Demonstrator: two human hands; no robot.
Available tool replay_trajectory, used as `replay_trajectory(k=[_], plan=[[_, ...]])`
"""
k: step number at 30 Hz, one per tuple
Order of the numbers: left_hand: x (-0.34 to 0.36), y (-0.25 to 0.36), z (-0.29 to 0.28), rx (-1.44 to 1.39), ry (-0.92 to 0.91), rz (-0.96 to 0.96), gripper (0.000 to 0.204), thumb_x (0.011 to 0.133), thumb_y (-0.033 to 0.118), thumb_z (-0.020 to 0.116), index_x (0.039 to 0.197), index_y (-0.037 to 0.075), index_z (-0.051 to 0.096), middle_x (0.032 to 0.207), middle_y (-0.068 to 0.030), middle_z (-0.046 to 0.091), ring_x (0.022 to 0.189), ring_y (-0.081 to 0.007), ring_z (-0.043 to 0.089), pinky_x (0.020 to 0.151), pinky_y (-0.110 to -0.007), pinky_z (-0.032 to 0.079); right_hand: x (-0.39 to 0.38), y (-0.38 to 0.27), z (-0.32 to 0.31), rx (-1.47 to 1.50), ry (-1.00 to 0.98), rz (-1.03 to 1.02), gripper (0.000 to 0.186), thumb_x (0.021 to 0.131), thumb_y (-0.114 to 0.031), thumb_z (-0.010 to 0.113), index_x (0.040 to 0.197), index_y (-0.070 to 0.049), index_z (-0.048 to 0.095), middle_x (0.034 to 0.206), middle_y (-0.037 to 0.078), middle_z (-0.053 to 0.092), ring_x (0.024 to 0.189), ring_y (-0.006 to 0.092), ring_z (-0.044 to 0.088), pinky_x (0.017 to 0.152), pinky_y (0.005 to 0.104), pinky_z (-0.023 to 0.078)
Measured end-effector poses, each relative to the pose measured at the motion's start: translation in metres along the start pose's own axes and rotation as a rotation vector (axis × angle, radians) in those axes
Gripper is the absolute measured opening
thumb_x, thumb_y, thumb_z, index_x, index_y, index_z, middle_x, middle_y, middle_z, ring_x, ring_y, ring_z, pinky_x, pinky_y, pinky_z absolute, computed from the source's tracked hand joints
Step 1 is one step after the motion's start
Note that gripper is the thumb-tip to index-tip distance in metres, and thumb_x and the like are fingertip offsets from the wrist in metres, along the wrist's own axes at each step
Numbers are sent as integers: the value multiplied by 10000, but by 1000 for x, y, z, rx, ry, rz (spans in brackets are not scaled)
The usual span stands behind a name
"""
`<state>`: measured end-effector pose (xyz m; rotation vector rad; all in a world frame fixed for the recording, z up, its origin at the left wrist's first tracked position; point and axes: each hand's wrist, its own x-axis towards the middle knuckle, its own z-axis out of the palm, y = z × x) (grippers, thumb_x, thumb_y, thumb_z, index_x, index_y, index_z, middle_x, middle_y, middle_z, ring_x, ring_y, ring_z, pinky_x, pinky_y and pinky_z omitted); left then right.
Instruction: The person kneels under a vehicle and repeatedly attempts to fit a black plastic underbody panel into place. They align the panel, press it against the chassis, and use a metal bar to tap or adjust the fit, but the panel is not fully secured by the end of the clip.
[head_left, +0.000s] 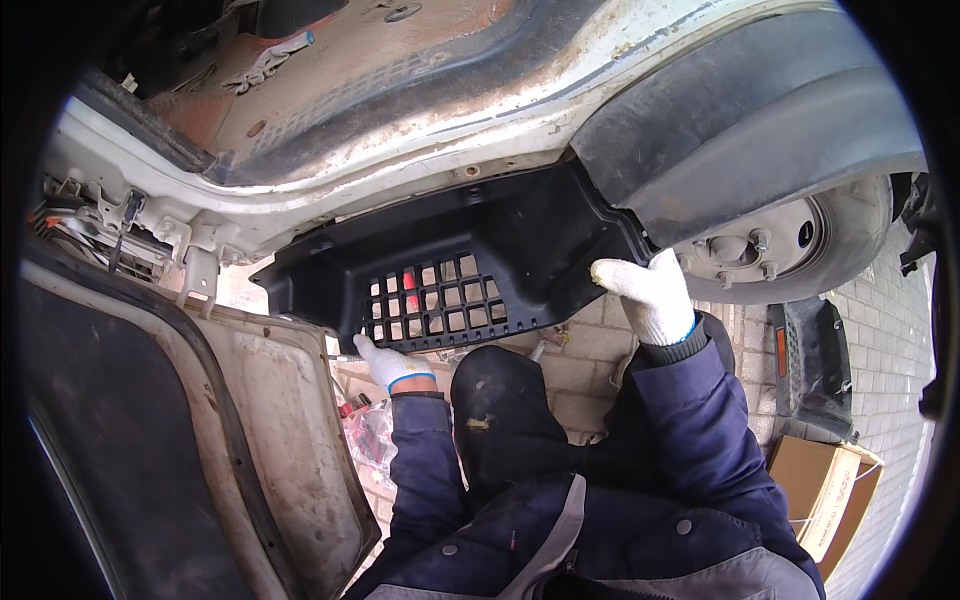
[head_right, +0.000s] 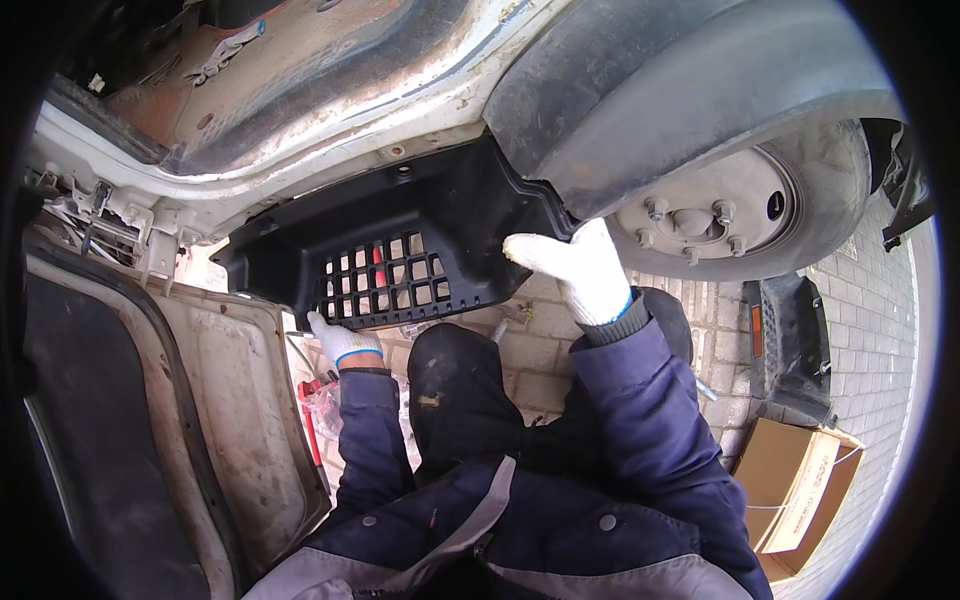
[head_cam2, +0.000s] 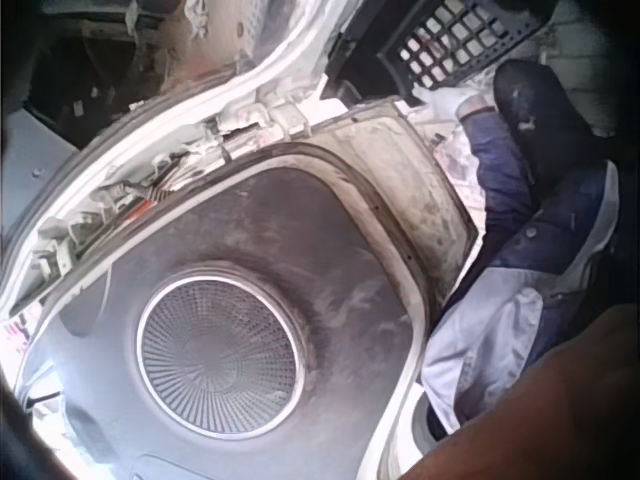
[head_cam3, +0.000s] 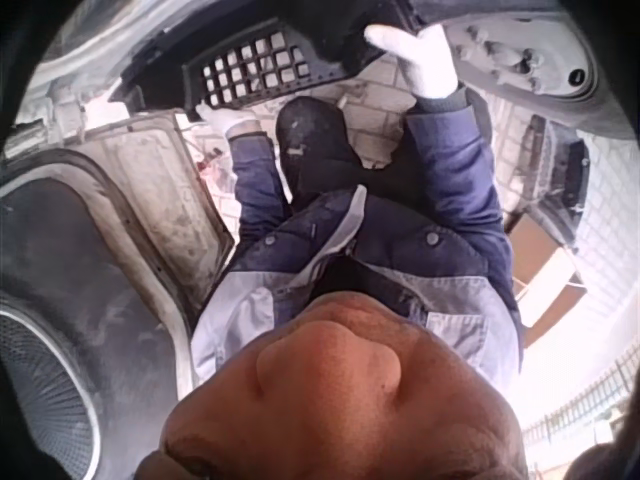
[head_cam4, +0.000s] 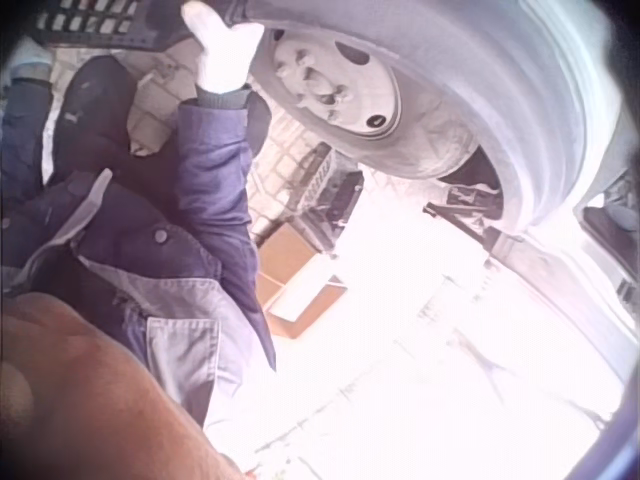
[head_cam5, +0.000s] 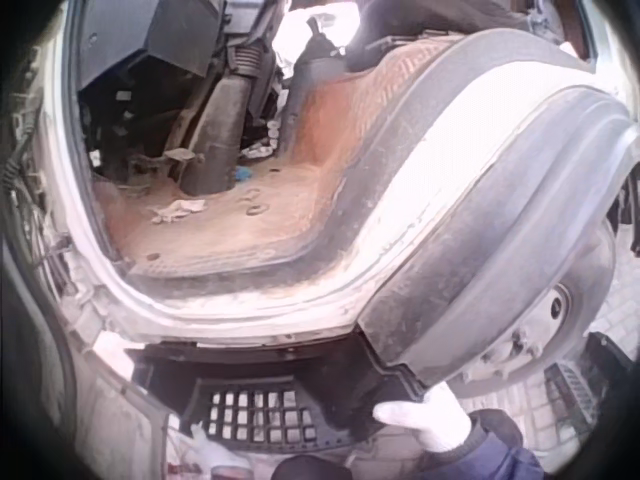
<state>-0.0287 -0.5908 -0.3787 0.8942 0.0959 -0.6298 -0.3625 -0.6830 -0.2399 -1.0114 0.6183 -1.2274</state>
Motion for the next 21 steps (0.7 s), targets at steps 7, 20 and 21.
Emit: replay_trajectory(k=[7,20,21], plan=[[-9,0,-2,-31,-3,6,609,1120,528,426,1472,55,576,1468,-122,630,1289,-278,613,1148,-446,453,4,23,-4,102,-25,59,465,825,93,739,1277,2,680,1167,85,739,1040,186,709,912,324,583],[-25,-13,-3,-320,-421,-27,594,1100,537,461,1476,96,590,1531,-136,583,1372,-330,564,1171,-536,439,3,37,-19,201,63,28,378,822,73,712,1186,135,630,863,223,766,807,291,776,782,376,636],[-21,-14,-3,-338,-222,-29,595,1100,539,448,1474,97,586,1529,-143,581,1388,-349,555,1181,-558,435,3,37,-20,204,69,61,192,799,77,728,985,120,710,820,214,760,792,287,774,772,362,634]])
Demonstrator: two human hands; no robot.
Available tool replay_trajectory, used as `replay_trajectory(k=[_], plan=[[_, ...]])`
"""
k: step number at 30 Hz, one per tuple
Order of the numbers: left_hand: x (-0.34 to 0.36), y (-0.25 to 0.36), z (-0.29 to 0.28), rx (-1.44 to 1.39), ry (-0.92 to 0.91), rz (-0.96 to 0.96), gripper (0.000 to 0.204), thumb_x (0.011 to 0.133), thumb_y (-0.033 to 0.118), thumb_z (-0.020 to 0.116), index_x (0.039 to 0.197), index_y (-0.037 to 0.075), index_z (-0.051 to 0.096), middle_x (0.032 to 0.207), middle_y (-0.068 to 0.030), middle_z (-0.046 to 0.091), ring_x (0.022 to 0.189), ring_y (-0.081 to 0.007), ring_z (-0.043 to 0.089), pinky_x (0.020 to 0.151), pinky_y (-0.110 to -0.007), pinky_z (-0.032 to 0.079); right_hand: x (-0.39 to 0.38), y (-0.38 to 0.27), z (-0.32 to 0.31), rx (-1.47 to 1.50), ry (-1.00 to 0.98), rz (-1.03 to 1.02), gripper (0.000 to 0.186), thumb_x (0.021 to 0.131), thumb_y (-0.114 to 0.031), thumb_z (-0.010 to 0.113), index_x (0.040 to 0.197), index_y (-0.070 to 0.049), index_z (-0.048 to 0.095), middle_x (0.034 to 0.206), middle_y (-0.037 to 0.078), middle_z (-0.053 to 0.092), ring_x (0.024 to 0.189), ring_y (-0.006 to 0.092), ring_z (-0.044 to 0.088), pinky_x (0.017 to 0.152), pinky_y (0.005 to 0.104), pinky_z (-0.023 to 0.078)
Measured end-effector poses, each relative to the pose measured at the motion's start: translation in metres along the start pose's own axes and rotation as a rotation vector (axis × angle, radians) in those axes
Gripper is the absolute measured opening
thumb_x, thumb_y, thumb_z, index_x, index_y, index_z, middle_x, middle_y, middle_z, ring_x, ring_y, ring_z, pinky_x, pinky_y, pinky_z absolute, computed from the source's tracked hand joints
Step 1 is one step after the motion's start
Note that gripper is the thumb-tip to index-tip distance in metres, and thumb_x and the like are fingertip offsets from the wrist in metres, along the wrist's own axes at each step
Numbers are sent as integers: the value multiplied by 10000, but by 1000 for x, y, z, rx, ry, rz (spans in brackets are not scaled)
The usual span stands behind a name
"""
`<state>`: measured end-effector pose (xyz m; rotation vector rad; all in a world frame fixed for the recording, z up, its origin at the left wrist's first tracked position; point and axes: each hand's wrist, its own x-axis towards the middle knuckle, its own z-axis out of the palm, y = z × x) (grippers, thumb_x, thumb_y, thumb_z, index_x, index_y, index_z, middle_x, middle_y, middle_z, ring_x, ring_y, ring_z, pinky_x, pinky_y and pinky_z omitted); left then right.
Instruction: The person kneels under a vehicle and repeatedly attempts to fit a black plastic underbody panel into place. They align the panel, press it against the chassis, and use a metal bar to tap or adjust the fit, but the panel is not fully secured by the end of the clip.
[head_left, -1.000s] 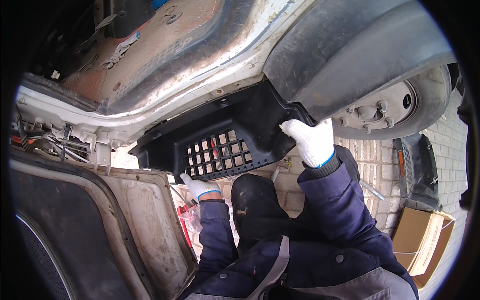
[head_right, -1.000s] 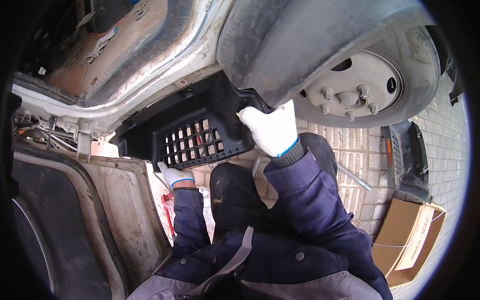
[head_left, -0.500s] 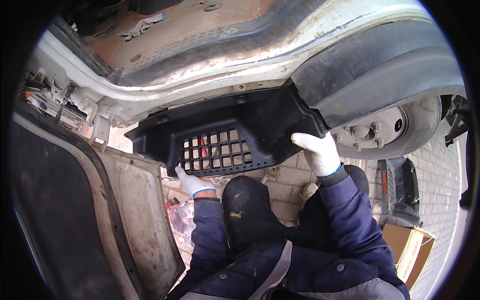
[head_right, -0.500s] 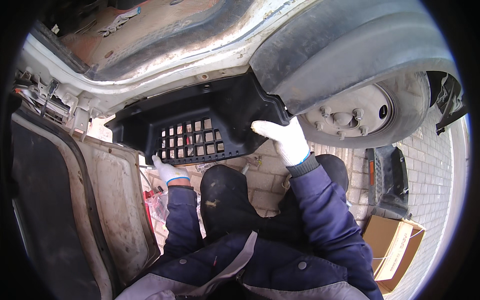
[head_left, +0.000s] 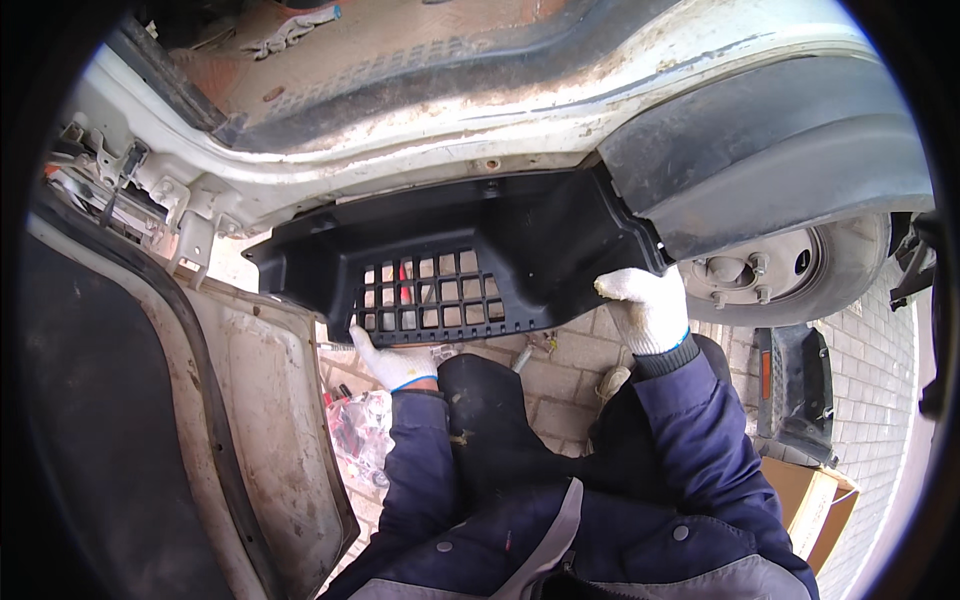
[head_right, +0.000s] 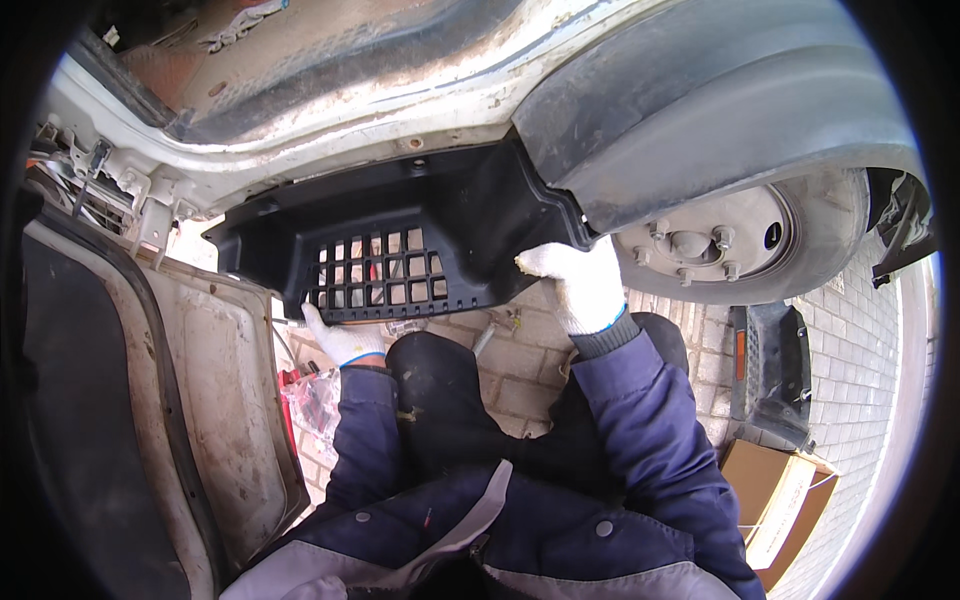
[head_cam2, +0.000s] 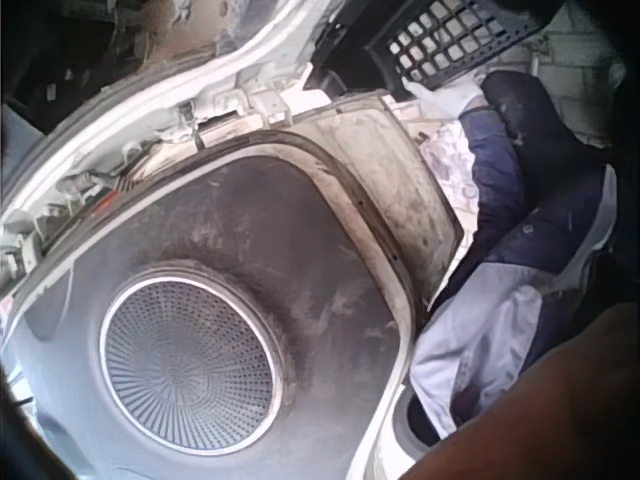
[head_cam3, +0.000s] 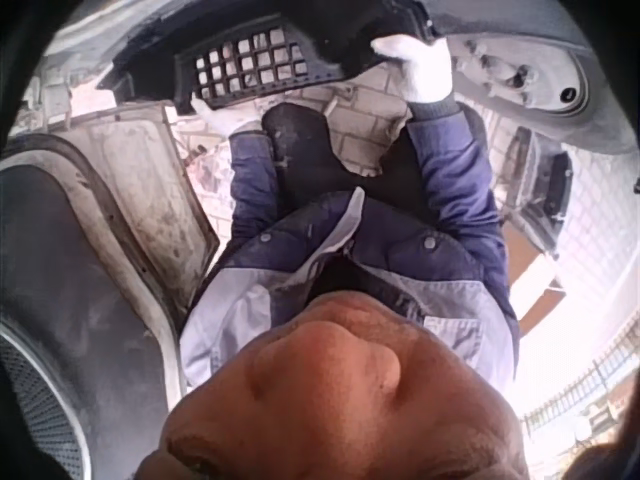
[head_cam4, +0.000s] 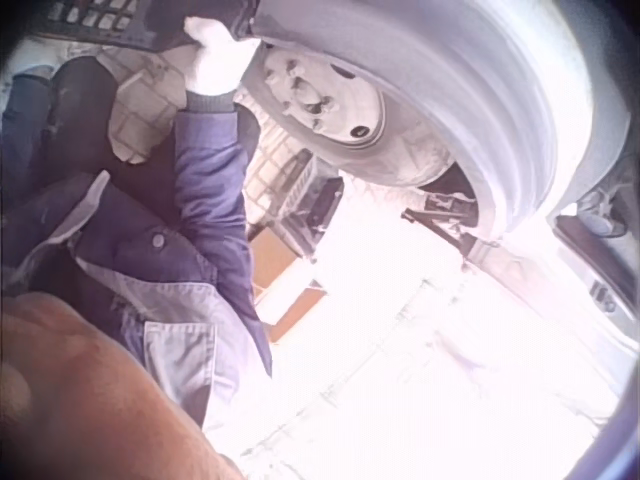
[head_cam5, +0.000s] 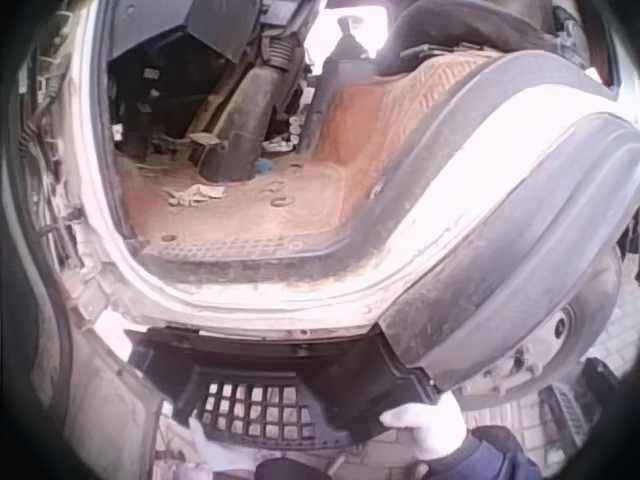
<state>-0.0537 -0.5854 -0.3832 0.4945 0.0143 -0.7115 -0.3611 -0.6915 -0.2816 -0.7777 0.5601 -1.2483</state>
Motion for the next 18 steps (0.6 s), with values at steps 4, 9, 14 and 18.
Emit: replay_trajectory(k=[4,9,14,18], plan=[[3,-2,-4,-28,-22,-15,505,1080,468,526,1426,110,609,1478,-124,622,1345,-343,591,1156,-555,465,0,1,-9,-178,-3,21,200,738,151,724,920,72,697,762,173,723,695,285,736,715,392,616],[1,1,1,-33,8,-5,479,1062,420,557,1419,106,613,1477,-129,621,1354,-342,582,1158,-552,462,-1,-1,-14,-318,4,-46,234,720,157,730,938,74,710,748,194,714,676,297,732,693,390,619],[-1,12,13,17,-112,40,453,1040,427,603,1371,119,635,1432,-124,642,1325,-332,594,1149,-551,463,-14,-8,-10,-212,48,-104,475,678,166,697,1145,78,675,884,188,731,726,296,744,689,391,629],[-1,6,20,56,73,69,513,1039,469,612,1411,115,618,1434,-114,641,1333,-325,588,1143,-540,463,-8,-7,-5,-382,68,-249,774,567,157,680,1331,73,589,1169,178,711,983,313,738,847,408,634]])
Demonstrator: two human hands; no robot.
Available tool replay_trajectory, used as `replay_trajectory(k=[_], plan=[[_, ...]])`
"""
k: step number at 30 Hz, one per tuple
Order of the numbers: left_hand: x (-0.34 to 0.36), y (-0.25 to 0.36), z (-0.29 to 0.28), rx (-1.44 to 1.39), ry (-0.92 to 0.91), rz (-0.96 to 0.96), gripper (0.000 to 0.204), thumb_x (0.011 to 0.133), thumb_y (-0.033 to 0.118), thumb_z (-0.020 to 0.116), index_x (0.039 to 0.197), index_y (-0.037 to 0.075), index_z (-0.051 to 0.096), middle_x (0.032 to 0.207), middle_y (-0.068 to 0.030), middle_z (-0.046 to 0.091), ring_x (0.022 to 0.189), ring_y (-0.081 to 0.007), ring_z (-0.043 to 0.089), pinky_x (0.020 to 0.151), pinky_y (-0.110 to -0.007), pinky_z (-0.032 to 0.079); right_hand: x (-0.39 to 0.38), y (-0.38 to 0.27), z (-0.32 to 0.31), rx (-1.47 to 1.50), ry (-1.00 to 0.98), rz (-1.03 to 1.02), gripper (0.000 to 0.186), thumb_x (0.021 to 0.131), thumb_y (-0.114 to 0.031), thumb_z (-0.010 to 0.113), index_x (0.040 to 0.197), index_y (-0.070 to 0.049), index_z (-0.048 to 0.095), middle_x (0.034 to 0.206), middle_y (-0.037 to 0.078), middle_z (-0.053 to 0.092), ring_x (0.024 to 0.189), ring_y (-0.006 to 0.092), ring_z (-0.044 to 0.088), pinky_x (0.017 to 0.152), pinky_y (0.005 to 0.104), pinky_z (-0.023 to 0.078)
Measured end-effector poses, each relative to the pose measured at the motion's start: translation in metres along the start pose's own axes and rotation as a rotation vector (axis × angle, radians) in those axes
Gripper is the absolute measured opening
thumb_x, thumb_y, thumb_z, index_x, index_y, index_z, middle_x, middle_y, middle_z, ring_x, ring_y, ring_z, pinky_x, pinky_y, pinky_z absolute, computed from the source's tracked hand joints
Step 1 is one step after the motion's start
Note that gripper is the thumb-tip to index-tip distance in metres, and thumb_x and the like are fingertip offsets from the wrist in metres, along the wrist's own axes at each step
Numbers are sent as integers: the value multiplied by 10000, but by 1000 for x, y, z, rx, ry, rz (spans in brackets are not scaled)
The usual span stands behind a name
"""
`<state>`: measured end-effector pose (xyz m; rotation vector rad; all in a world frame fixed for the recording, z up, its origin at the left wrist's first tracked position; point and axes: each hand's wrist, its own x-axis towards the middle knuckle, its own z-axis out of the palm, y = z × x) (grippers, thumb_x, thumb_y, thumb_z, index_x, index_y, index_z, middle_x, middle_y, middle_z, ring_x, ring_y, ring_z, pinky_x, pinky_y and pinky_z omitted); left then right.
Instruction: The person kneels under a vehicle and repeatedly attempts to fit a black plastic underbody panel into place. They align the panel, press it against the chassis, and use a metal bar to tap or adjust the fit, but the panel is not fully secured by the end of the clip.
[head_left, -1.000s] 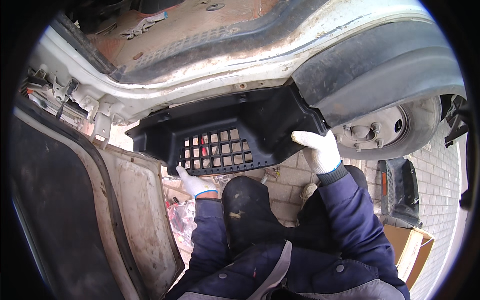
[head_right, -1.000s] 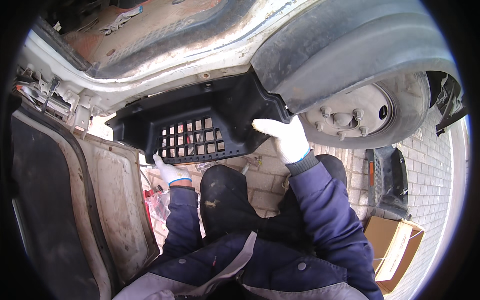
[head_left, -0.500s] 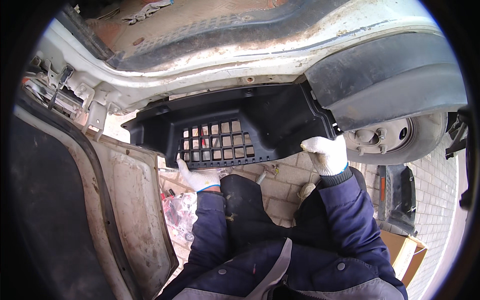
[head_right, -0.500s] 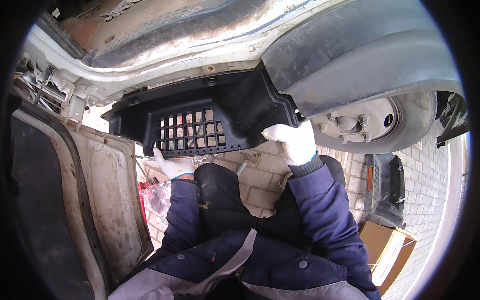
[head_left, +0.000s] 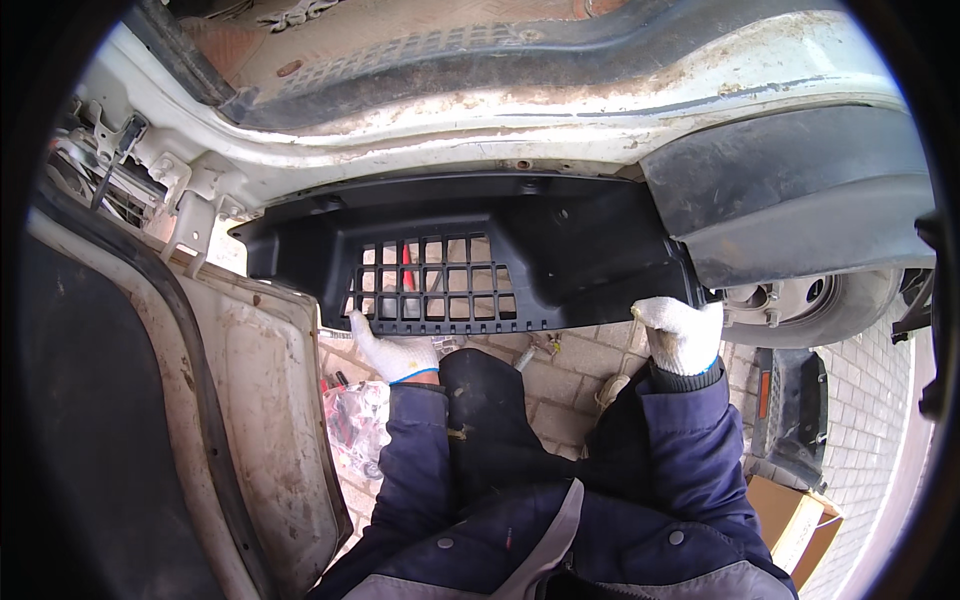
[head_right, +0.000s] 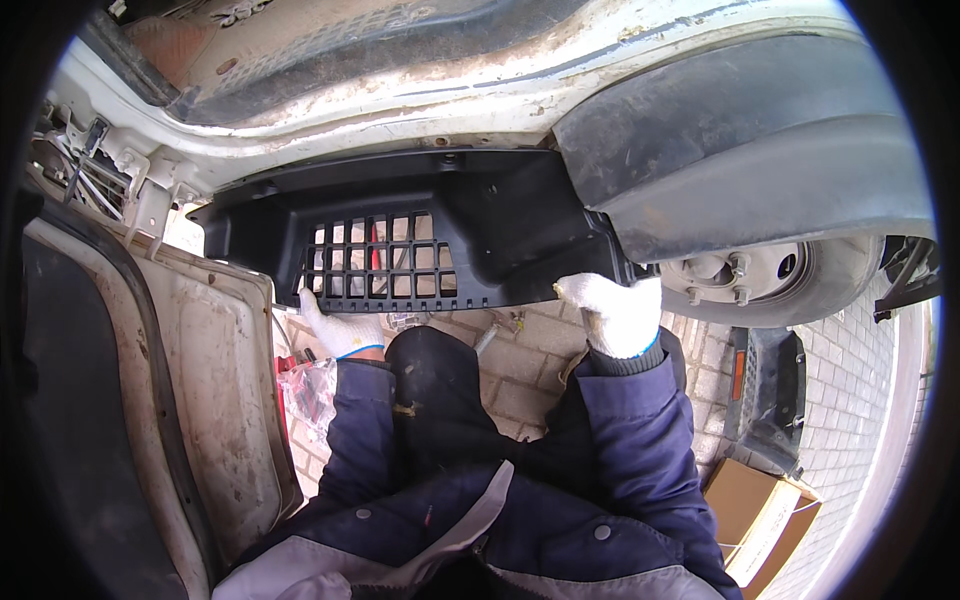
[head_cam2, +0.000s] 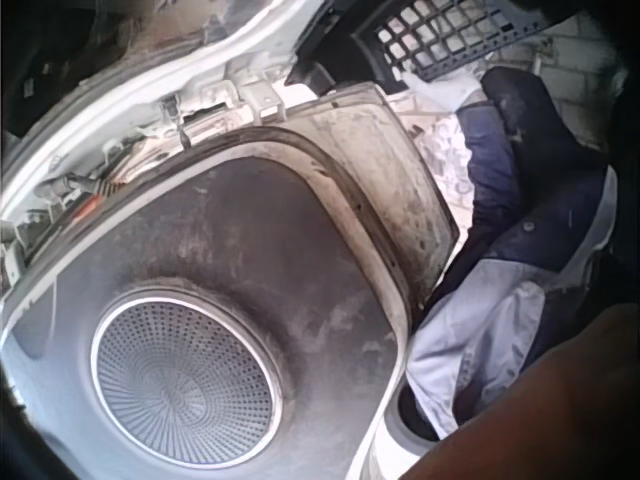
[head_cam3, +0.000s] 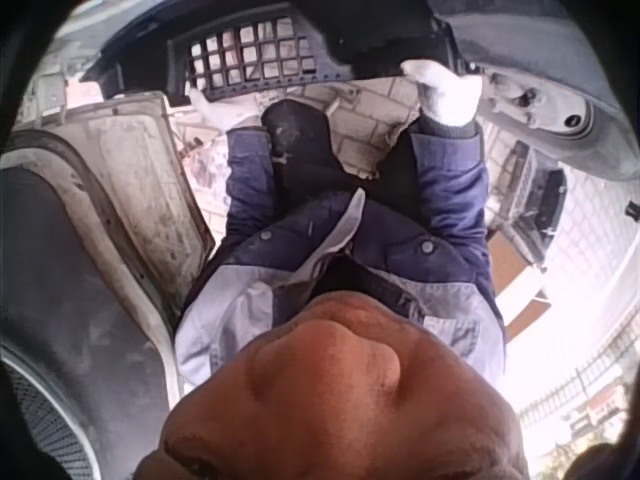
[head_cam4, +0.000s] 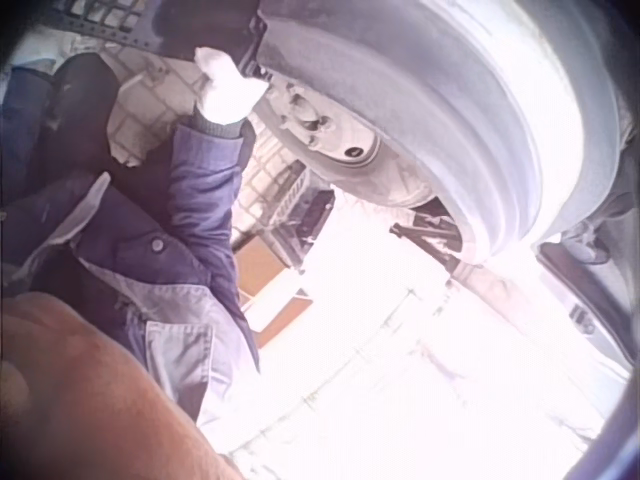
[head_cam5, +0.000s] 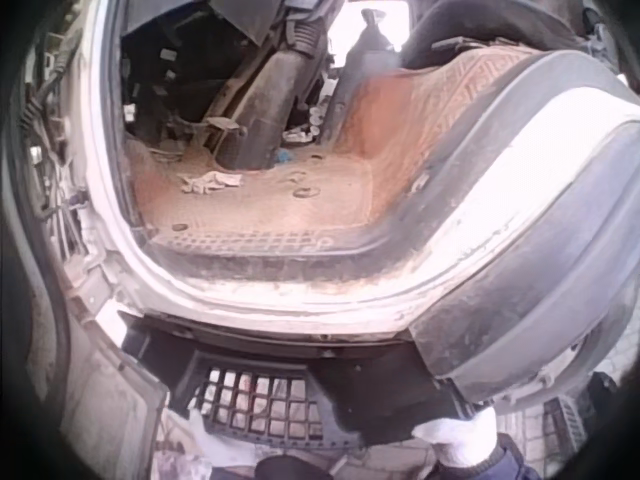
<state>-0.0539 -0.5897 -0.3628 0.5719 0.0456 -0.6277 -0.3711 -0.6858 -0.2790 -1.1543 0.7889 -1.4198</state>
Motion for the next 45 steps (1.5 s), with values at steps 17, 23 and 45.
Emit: replay_trajectory(k=[17,23,45], plan=[[-7,-5,1,150,-68,14,625,1059,608,518,1480,150,572,1518,-89,579,1387,-301,540,1177,-521,419,6,-13,12,-288,30,-138,634,525,95,723,1159,76,711,1185,147,728,1121,282,700,972,359,575],[-5,-3,4,227,-33,26,656,1074,609,458,1517,132,544,1557,-103,543,1434,-302,494,1220,-535,367,2,-19,14,121,2,269,667,696,35,861,1289,64,555,1168,115,702,1072,223,675,974,361,556],[-11,5,-9,266,-109,19,594,1089,533,480,1510,119,552,1543,-95,562,1400,-275,537,1202,-488,412,-6,-25,26,-30,-5,93,364,807,-29,791,1140,36,662,1002,91,737,852,167,695,800,328,569]])
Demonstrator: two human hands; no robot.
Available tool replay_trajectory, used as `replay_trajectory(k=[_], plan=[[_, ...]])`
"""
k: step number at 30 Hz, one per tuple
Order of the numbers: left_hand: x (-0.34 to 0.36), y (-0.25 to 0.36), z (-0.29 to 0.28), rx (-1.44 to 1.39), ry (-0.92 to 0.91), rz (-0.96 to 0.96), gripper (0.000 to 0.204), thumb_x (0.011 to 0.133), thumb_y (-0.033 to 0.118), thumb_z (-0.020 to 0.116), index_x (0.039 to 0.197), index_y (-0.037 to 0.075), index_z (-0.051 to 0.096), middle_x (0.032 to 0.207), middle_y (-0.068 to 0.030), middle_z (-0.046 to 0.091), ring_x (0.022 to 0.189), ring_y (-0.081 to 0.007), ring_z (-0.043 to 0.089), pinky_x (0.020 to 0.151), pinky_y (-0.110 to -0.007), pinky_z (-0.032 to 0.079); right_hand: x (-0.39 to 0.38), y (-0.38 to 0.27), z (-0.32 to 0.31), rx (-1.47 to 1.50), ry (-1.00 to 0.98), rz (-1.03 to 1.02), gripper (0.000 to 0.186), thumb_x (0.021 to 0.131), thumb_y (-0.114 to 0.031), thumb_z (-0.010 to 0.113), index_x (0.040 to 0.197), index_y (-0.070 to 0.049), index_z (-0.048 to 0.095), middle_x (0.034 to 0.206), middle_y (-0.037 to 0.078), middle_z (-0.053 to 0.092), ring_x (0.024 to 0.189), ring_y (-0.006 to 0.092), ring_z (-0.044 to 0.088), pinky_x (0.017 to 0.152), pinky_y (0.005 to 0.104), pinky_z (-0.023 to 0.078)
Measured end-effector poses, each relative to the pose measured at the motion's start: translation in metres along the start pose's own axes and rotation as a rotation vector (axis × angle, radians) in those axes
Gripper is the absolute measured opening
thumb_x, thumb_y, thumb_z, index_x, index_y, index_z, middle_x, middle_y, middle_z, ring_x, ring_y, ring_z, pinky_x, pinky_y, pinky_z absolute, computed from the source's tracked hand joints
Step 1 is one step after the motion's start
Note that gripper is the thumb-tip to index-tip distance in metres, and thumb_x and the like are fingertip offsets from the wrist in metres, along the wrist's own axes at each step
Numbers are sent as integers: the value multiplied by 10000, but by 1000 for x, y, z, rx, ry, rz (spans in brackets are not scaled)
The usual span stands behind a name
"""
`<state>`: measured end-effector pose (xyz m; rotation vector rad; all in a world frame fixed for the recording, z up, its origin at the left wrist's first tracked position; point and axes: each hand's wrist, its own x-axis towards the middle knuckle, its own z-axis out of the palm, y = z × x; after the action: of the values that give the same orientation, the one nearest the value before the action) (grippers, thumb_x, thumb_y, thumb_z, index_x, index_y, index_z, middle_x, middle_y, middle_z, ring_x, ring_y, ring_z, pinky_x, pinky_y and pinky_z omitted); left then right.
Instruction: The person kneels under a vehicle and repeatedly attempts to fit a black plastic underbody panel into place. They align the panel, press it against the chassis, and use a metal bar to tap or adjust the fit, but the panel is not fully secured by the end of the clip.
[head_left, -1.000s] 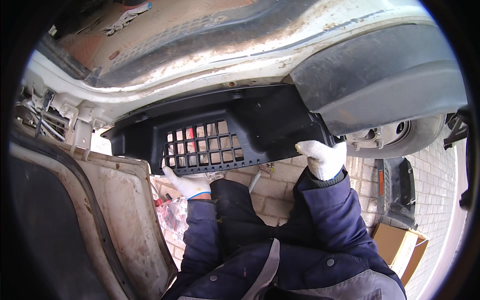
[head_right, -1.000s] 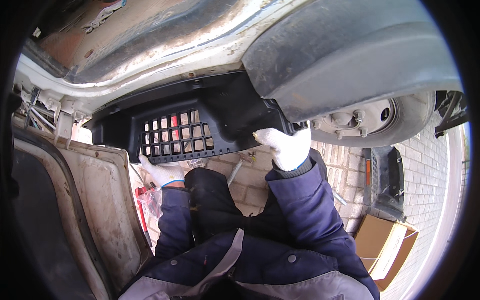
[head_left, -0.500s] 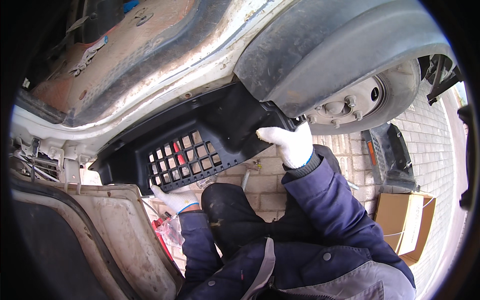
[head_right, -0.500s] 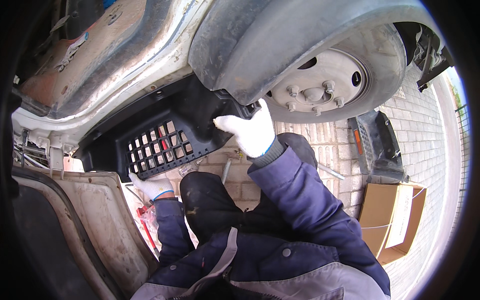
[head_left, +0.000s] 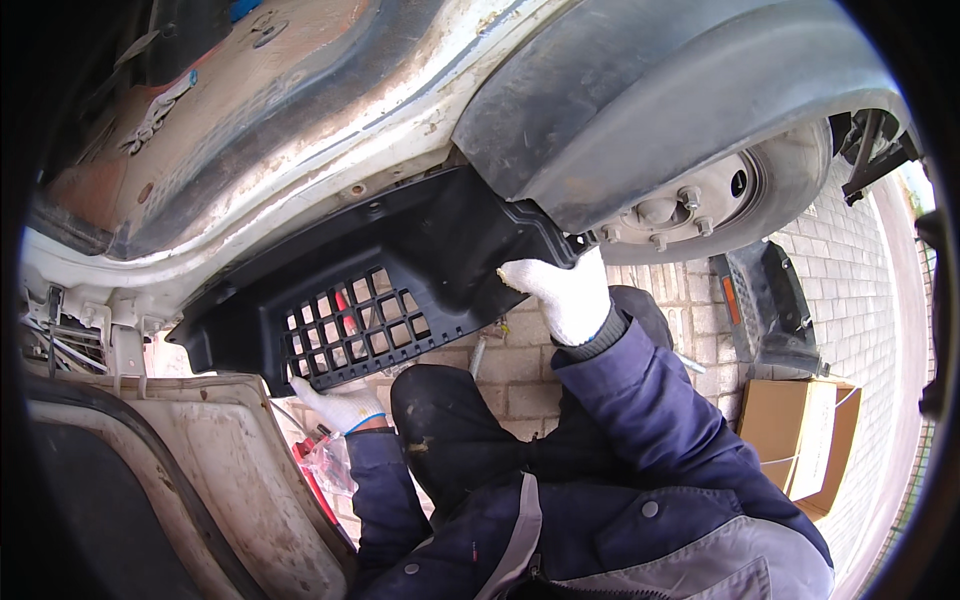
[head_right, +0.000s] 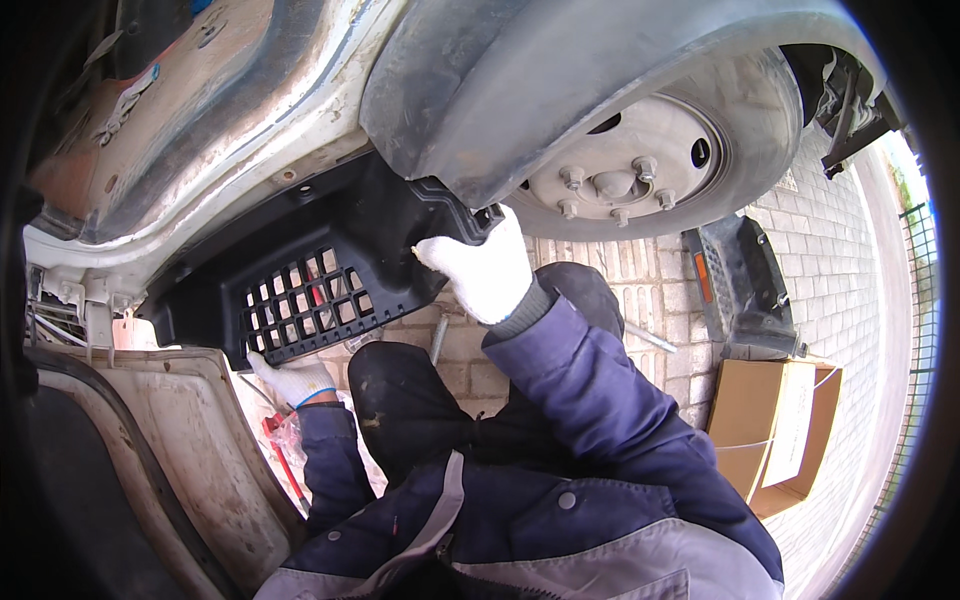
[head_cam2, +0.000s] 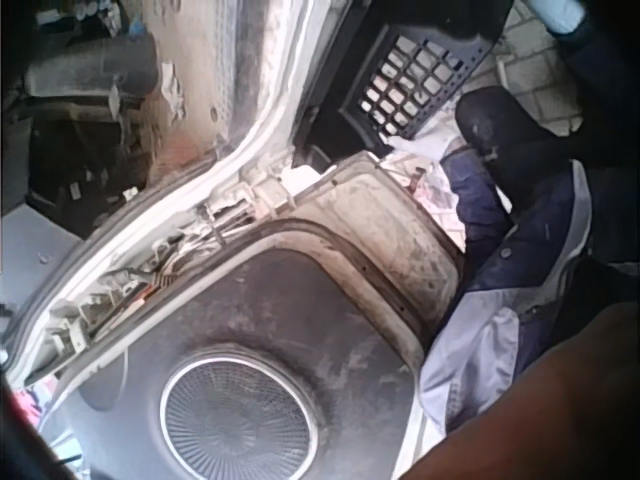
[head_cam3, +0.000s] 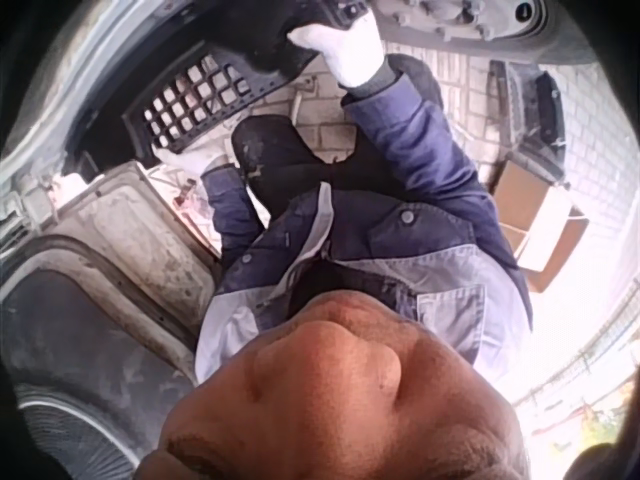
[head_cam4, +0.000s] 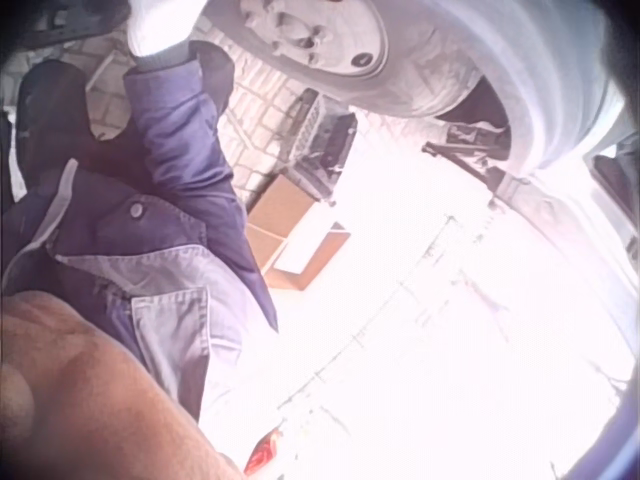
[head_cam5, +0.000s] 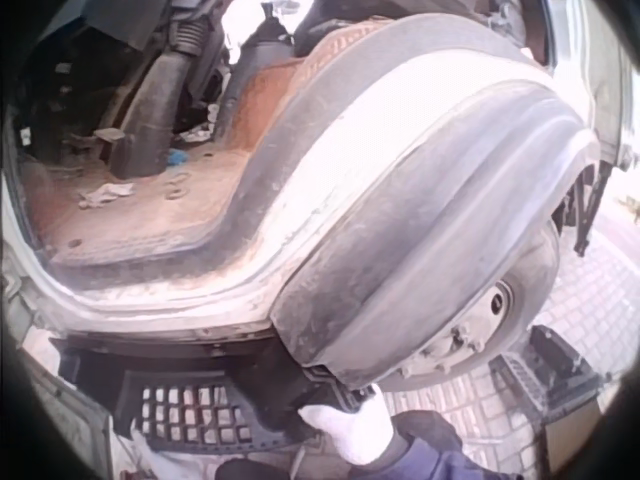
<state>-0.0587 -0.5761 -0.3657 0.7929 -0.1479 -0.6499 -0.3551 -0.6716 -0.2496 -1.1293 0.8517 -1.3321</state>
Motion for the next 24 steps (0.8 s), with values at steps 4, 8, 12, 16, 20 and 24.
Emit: replay_trajectory(k=[4,8,12,16,20,24], plan=[[-1,-6,-4,82,-6,-34,632,1093,549,466,1551,115,506,1592,-109,511,1427,-292,513,1218,-499,393,-1,11,-1,45,3,40,375,814,-71,801,1140,38,651,1008,95,734,864,163,690,803,331,567],[3,-6,-10,67,-6,-60,654,1094,557,440,1573,115,487,1616,-110,493,1477,-298,475,1235,-494,378,1,19,-2,3,29,55,510,813,-124,826,1213,77,581,995,125,720,866,174,691,800,334,577],[2,-4,-5,101,69,-115,668,1085,587,446,1559,120,511,1599,-98,521,1456,-306,494,1218,-463,387,5,13,-6,-145,-43,125,570,819,-157,824,1248,111,560,1022,145,730,882,170,708,789,327,585],[-33,3,4,1076,356,149,771,1083,548,495,1538,-74,452,1490,-284,561,1360,-353,563,1097,-522,476,7,2,-12,-190,-126,111,468,814,-225,810,1148,82,695,930,197,753,866,226,727,806,360,586],[-100,-14,29,1336,-527,1191,877,916,341,810,1551,-65,362,1554,-278,437,1460,-438,437,1220,-549,373,10,-2,-12,-335,-62,158,424,807,-310,780,985,73,749,934,253,756,856,356,743,823,411,581],[-112,-57,96,1443,-819,1023,1223,783,424,930,1630,-93,215,1674,-331,261,1545,-475,297,1268,-562,265,11,-14,-14,-572,-55,84,498,817,-413,733,971,59,765,965,304,743,956,440,730,878,454,578]])
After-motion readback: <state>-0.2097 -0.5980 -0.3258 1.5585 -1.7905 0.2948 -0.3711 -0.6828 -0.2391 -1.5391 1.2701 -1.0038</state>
